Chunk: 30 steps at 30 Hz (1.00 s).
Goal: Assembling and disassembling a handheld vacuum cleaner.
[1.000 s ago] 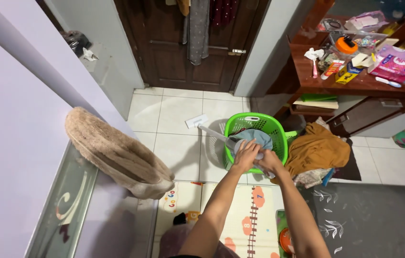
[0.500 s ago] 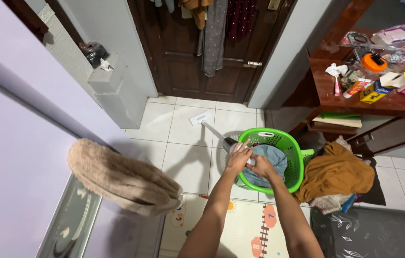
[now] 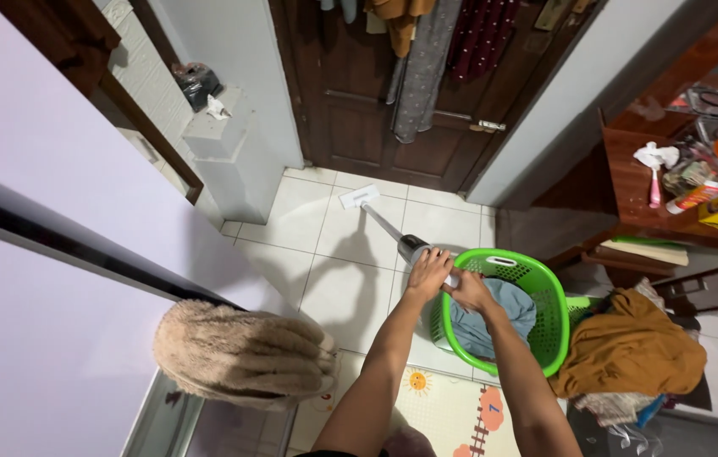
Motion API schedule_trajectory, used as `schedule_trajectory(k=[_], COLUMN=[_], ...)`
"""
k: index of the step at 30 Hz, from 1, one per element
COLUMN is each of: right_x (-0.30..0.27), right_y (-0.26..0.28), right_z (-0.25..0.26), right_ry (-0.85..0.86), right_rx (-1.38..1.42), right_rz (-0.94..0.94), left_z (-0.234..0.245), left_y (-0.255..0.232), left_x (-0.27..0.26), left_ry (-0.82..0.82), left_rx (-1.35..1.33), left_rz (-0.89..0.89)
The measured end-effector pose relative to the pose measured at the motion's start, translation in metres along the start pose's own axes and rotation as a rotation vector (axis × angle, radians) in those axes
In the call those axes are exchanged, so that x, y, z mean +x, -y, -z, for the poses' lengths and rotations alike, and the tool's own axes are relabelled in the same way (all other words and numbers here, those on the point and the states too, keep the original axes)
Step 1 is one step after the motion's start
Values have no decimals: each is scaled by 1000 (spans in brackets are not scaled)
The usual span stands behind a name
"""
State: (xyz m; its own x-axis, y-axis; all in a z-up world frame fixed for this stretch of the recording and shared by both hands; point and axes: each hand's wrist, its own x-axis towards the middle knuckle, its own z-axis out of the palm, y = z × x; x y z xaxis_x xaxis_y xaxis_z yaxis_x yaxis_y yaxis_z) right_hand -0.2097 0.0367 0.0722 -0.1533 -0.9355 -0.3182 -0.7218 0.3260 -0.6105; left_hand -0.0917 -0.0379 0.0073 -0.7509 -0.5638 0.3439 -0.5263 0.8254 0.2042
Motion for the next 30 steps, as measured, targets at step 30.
schedule_trajectory(k=[30], right_x=[63], right_y=[84], right_z=[-49], right_ry=[162], right_rx=[-94], right_rz=[148], left_z=[68], left_y=[90], left_x=[-43], left_ry=[120], left_rx=[76], left_rz=[182])
